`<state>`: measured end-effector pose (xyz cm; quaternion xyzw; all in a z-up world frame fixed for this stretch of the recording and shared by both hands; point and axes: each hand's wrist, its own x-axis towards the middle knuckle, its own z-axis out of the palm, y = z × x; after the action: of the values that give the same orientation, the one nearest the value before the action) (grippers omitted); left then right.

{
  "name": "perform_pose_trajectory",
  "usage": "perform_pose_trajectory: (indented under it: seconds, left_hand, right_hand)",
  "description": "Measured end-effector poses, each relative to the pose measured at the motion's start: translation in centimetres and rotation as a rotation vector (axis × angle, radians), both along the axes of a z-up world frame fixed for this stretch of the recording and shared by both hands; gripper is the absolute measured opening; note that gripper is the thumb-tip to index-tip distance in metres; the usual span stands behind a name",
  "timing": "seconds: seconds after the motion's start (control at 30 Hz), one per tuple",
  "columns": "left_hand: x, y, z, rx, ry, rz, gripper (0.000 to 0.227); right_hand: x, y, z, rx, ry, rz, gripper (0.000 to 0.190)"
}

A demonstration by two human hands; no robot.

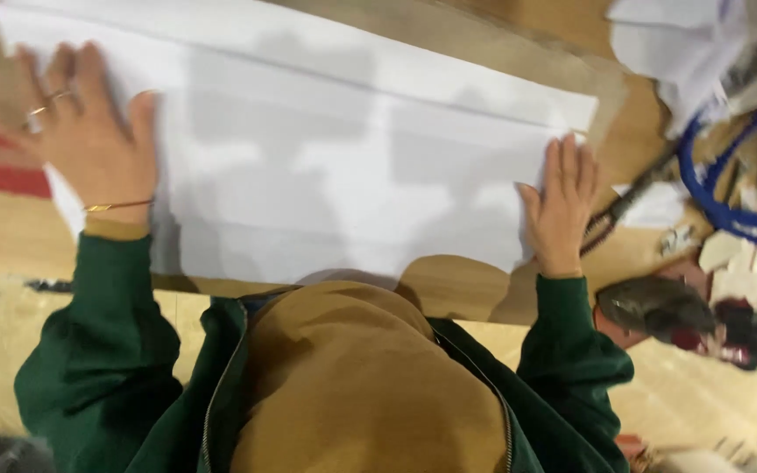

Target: The person irons a white fabric piece on a wooden table using a steam iron, then folds the fabric in half and irons the folded edge. A smartphone is briefly handled and placed on the table.

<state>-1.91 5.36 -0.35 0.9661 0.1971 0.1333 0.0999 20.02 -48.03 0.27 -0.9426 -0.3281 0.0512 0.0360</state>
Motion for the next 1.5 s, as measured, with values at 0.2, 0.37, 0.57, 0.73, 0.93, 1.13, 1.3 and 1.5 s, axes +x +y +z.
perform_pose_trajectory:
  seconds: [0.2,0.37,0.57,0.73,0.93,1.13,1.3,1.5]
  left_hand:
    - [2.2,-5.7,1.7,-0.036,-0.015,-0.058,0.087]
    - [4.3,-13.3,1.1,-0.160,0.210,-0.341,0.079]
    - [5.0,-13.8,0.2,-0.185,0.319,-0.303,0.087]
    - [4.9,-13.7,0.0,-0.168,0.247,-0.330,0.085]
    - [4.8,-13.6,-0.1,-0.187,0.238,-0.337,0.078]
    - [4.6,-13.5,-0.4,-0.182,0.219,-0.345,0.076]
    - [4.8,-13.6,-0.2,-0.166,0.232,-0.340,0.076]
    - [4.8,-13.8,-0.4,-0.179,0.182,-0.327,0.075]
  right_hand:
    - [-1.5,1.3,0.1,0.034,-0.006,-0.075,0.083]
    - [-4.0,5.7,0.0,0.017,0.099,0.040,0.082]
    - [-3.6,5.5,-0.2,0.084,0.017,0.009,0.078]
    - [-3.1,4.5,-0.8,0.058,-0.004,-0.014,0.074]
    - [-2.8,4.4,-0.6,0.095,-0.042,-0.024,0.067]
    - [-2.2,3.8,-0.5,0.080,-0.088,-0.040,0.065]
    - [-2.0,3.7,-0.6,0.037,-0.094,-0.069,0.064]
    - [-2.0,2.7,-0.2,0.006,-0.120,-0.061,0.064]
